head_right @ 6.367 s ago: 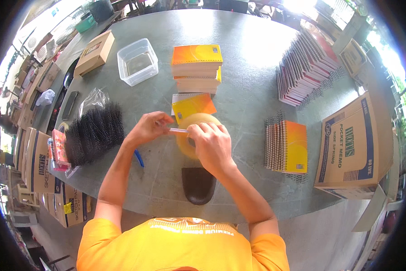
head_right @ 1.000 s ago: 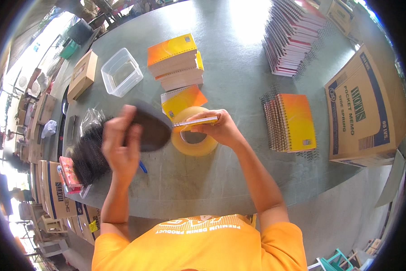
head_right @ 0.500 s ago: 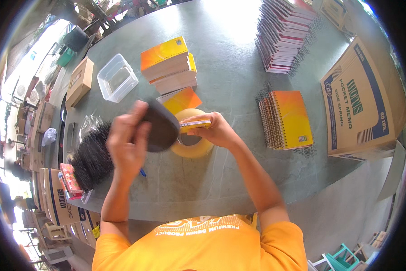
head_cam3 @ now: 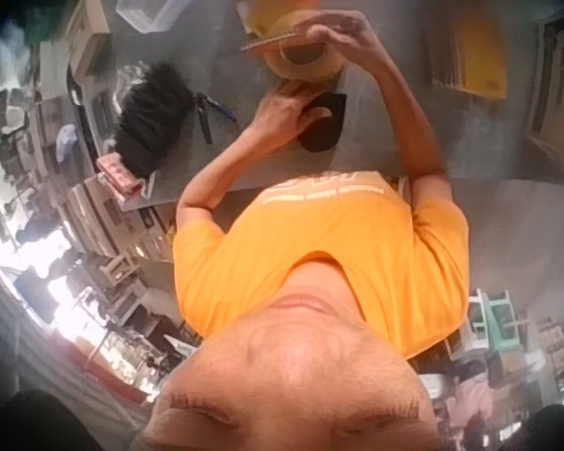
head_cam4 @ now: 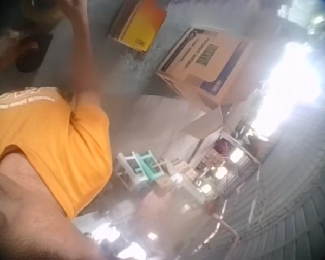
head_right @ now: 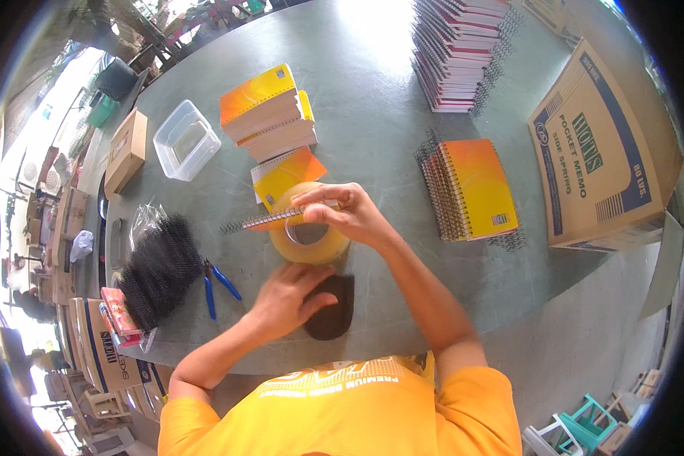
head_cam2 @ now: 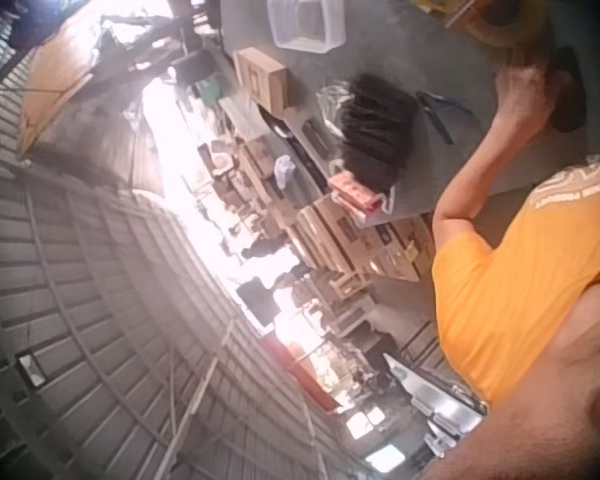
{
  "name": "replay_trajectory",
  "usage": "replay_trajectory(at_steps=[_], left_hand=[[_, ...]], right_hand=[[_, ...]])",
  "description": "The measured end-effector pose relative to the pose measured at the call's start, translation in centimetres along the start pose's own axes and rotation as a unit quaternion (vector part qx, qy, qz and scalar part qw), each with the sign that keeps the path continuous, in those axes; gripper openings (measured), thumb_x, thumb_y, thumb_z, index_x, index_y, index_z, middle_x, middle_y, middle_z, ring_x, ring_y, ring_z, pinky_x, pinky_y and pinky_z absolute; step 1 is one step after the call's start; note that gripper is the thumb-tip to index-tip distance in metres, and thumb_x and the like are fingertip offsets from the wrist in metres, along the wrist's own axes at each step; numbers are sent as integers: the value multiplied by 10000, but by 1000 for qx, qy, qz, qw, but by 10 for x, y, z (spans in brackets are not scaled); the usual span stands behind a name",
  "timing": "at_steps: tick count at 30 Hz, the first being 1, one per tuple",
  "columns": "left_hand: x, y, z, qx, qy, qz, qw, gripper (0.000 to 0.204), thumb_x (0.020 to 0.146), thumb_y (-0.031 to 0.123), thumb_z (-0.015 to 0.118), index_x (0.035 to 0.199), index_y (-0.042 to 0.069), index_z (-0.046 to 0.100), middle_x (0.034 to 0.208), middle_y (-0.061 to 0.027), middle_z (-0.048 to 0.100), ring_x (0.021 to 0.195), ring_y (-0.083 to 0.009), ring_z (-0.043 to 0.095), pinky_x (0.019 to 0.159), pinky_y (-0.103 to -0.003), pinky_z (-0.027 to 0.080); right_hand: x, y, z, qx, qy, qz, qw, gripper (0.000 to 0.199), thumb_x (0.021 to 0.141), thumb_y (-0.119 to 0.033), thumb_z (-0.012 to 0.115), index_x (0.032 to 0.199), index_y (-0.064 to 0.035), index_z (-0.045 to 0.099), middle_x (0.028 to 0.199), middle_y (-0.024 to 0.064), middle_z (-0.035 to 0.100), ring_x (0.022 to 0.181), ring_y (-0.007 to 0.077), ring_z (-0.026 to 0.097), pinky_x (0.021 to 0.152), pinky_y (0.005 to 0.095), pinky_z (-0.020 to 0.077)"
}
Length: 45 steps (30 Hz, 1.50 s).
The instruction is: The person binds a notebook by inserting a spiral wire coil through the punched holes along the edge, then uses a small black foam block to press against the wire to secure it.
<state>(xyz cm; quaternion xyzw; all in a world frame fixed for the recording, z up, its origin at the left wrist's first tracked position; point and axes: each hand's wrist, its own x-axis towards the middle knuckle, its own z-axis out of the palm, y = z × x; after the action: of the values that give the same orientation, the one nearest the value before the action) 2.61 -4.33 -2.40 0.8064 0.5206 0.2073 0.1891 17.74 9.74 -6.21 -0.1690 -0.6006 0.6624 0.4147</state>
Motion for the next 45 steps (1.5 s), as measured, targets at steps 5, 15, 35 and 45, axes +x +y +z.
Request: replay_trajectory(at_steps=[5,15,35,45], left_hand=[[41,-1,-42,180,209,74,958,317,733,176,712,1007,44,624,1012,-115,582,934,-300,549,817,-404,433],[70,-18,-46,127,110,36,985,277,771,233,682,960,51,594,895,-106,615,929,-290,573,768,-394,422],[97,-10,-26,-24,82,118,989,193,773,125,671,929,27,613,872,-141,623,827,-324,595,741,-406,492],[87,-5,-16,35,153,125,980,184,692,18,685,857,12,604,838,-122,600,806,-305,575,712,-366,496]], right_hand=[[-4,-17,5,3,-4,-37,999,155,866,-23,601,1012,-2,648,1124,82,624,1046,148,575,908,297,464],[-34,-18,21,21,156,-38,987,210,846,-11,625,1056,-12,623,1060,76,643,967,120,587,876,262,458],[-46,-1,4,-264,194,-21,945,187,794,-86,670,961,-5,656,825,122,681,721,122,640,633,259,487],[-45,-3,21,-317,201,-56,925,169,809,-87,651,961,-12,650,828,135,664,676,168,635,601,272,492]])
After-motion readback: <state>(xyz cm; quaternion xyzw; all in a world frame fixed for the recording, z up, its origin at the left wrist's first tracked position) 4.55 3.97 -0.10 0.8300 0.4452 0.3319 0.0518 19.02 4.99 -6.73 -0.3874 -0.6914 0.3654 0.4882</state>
